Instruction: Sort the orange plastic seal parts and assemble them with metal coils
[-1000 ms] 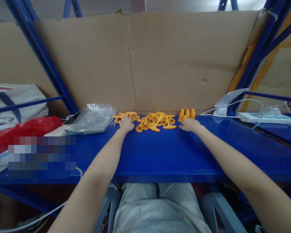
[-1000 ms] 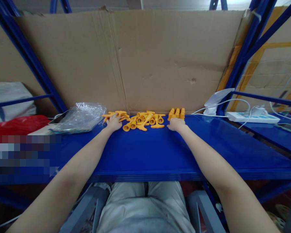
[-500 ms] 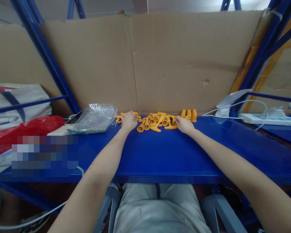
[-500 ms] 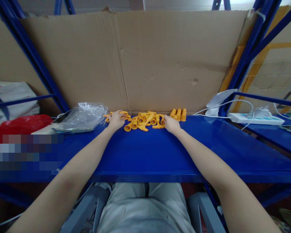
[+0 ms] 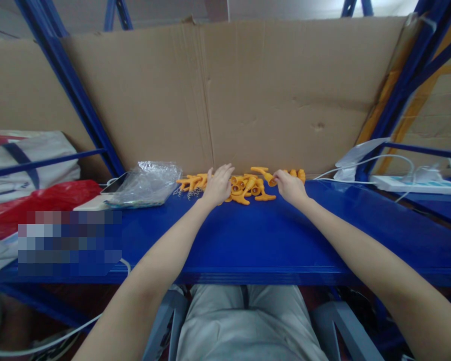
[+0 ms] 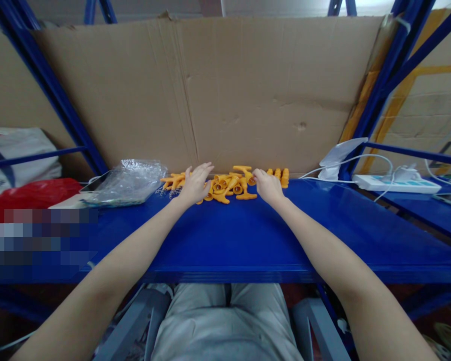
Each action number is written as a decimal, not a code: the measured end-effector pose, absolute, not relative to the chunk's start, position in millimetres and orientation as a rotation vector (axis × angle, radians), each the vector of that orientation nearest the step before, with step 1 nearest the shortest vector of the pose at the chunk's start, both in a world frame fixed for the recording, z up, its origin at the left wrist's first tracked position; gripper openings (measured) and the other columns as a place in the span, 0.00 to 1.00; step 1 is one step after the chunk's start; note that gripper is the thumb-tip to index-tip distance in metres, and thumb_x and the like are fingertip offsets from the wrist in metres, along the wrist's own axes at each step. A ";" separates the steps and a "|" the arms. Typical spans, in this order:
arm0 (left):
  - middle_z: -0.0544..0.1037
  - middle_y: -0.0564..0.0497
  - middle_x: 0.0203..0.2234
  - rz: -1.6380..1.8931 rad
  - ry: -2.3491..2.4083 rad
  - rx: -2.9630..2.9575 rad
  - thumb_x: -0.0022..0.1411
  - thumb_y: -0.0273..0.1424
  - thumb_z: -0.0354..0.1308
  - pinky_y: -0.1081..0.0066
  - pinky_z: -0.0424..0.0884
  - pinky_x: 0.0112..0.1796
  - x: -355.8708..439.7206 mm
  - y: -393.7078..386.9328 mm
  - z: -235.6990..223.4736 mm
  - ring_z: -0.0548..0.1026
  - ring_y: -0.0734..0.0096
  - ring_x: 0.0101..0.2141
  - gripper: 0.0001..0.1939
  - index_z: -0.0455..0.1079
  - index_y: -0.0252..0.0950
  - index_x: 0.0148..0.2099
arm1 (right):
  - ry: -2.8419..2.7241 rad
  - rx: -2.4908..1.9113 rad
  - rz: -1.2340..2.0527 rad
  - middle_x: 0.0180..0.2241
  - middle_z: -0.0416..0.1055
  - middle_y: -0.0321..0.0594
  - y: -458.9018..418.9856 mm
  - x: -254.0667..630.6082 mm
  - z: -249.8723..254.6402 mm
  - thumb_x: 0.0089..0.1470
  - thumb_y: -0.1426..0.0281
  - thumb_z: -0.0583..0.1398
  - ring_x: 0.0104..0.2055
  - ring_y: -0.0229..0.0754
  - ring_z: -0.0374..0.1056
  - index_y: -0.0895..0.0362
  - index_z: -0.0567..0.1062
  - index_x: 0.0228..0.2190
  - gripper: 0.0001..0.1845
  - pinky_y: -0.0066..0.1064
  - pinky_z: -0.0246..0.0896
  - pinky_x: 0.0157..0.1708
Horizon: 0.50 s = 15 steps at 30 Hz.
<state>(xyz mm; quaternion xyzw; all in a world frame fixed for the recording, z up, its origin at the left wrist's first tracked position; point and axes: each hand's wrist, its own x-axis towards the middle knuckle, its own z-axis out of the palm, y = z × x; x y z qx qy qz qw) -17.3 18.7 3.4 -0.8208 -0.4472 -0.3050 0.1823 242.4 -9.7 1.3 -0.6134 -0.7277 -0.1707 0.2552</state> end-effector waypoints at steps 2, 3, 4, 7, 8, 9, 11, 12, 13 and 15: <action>0.61 0.41 0.67 -0.823 -1.152 -2.357 0.63 0.22 0.47 0.47 0.50 0.65 -12.7 15.6 2.8 0.58 0.57 0.67 0.31 0.59 0.36 0.68 | -2.043 -1.559 -0.561 0.44 0.76 0.47 -11.3 240.6 2.5 0.65 0.72 0.46 0.41 0.50 0.71 0.55 0.73 0.45 0.18 0.36 0.57 0.39; 0.60 0.41 0.68 -0.802 -1.095 -2.373 0.64 0.22 0.47 0.50 0.51 0.65 -10.7 14.6 2.4 0.57 0.58 0.67 0.31 0.58 0.36 0.68 | -2.086 -1.493 -0.610 0.44 0.77 0.47 -12.3 239.2 3.1 0.65 0.72 0.45 0.40 0.49 0.71 0.56 0.73 0.45 0.18 0.36 0.57 0.39; 0.60 0.41 0.68 -0.784 -1.041 -2.386 0.64 0.21 0.46 0.51 0.51 0.65 -8.8 13.9 2.0 0.57 0.59 0.67 0.31 0.58 0.35 0.69 | -2.133 -1.420 -0.656 0.43 0.77 0.48 -13.5 237.6 3.8 0.64 0.74 0.45 0.40 0.48 0.71 0.56 0.74 0.45 0.18 0.35 0.56 0.39; 0.62 0.42 0.66 -0.747 -0.923 -2.404 0.66 0.21 0.45 0.52 0.52 0.65 -5.0 14.2 0.6 0.58 0.61 0.67 0.29 0.59 0.36 0.68 | -2.256 -1.200 -0.771 0.40 0.78 0.46 -18.3 231.8 6.4 0.64 0.77 0.45 0.38 0.45 0.71 0.57 0.75 0.42 0.19 0.33 0.55 0.38; 0.64 0.42 0.65 -0.740 -0.899 -2.406 0.66 0.20 0.45 0.51 0.52 0.65 -4.5 14.9 0.2 0.59 0.61 0.66 0.28 0.60 0.36 0.67 | -2.288 -1.128 -0.799 0.39 0.78 0.46 -20.1 229.8 7.3 0.64 0.77 0.45 0.38 0.44 0.71 0.57 0.75 0.40 0.19 0.32 0.55 0.37; 0.67 0.41 0.64 -0.735 -0.881 -2.408 0.66 0.20 0.45 0.50 0.52 0.65 -4.3 15.7 0.0 0.60 0.61 0.66 0.27 0.61 0.36 0.66 | -2.314 -1.062 -0.820 0.39 0.78 0.45 -21.8 228.1 8.2 0.64 0.78 0.45 0.38 0.43 0.71 0.57 0.75 0.39 0.20 0.32 0.54 0.37; 0.72 0.41 0.59 -0.726 -0.862 -2.405 0.67 0.20 0.45 0.49 0.52 0.65 -4.7 17.2 0.0 0.64 0.61 0.63 0.25 0.64 0.35 0.63 | -2.335 -0.964 -0.836 0.39 0.78 0.44 -23.9 226.1 9.7 0.65 0.78 0.45 0.39 0.42 0.71 0.56 0.75 0.38 0.20 0.31 0.54 0.36; 0.74 0.41 0.57 -0.722 -0.858 -2.399 0.66 0.19 0.45 0.49 0.52 0.65 -5.0 17.6 0.3 0.67 0.61 0.62 0.24 0.66 0.34 0.61 | -2.337 -0.940 -0.830 0.40 0.79 0.43 -24.2 226.1 10.3 0.65 0.78 0.45 0.39 0.41 0.71 0.56 0.76 0.38 0.19 0.31 0.54 0.36; 0.76 0.41 0.54 -0.717 -0.857 -2.392 0.66 0.19 0.45 0.48 0.53 0.65 -5.1 17.8 0.7 0.69 0.61 0.60 0.22 0.68 0.34 0.59 | -2.335 -0.934 -0.816 0.40 0.79 0.43 -23.9 226.9 10.6 0.65 0.77 0.46 0.39 0.41 0.71 0.55 0.76 0.38 0.19 0.31 0.54 0.36; 0.79 0.42 0.48 -0.705 -0.852 -2.380 0.65 0.19 0.46 0.49 0.54 0.65 -4.8 17.3 1.8 0.74 0.62 0.54 0.20 0.71 0.34 0.54 | -2.326 -0.967 -0.768 0.40 0.79 0.44 -22.1 230.1 10.9 0.65 0.76 0.47 0.38 0.42 0.71 0.55 0.76 0.40 0.18 0.32 0.56 0.37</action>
